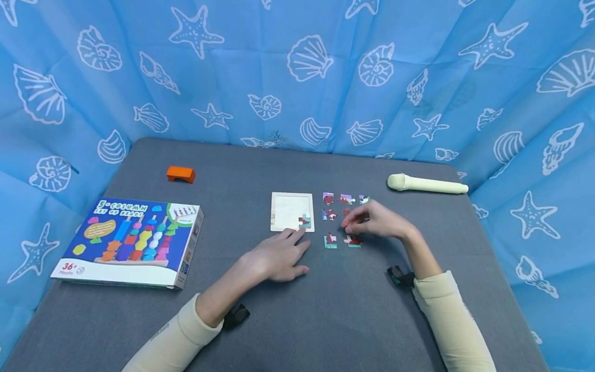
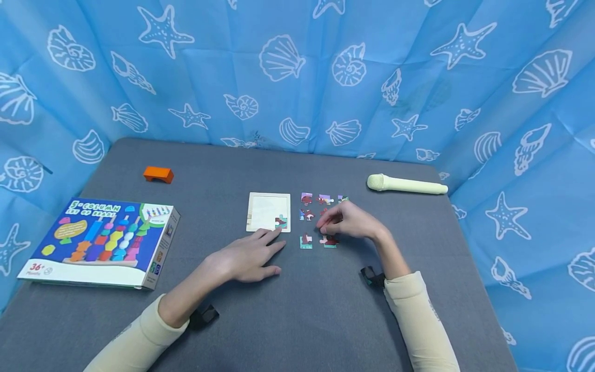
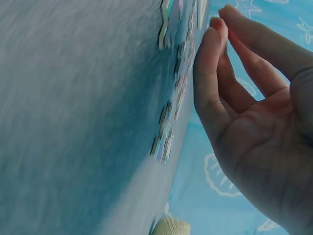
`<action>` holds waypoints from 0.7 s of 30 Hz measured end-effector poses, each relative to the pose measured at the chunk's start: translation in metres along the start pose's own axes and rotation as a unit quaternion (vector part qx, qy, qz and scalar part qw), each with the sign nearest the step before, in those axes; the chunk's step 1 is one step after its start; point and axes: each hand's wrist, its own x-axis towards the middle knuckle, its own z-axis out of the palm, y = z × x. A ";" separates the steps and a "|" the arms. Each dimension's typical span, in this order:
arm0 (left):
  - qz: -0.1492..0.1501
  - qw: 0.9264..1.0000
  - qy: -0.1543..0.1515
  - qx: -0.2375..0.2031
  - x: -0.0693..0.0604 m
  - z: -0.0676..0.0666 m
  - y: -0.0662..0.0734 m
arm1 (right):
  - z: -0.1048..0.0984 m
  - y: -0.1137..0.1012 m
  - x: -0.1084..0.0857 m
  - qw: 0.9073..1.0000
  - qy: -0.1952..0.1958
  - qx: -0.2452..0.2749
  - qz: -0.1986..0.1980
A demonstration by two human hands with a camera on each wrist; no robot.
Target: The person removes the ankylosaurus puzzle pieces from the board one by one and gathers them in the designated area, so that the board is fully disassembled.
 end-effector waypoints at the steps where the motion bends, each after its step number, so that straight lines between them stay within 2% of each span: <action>1: 0.000 1.000 -0.001 0.001 0.000 0.000 0.000 | 0.001 -0.001 0.002 1.000 0.002 0.002 -0.001; 12: 0.005 1.000 0.004 -0.002 -0.001 -0.001 0.000 | 0.015 -0.019 0.029 0.998 0.000 0.035 -0.048; 21: 0.012 1.000 0.001 -0.015 -0.003 -0.005 -0.004 | 0.026 -0.030 0.058 0.998 -0.008 0.048 -0.047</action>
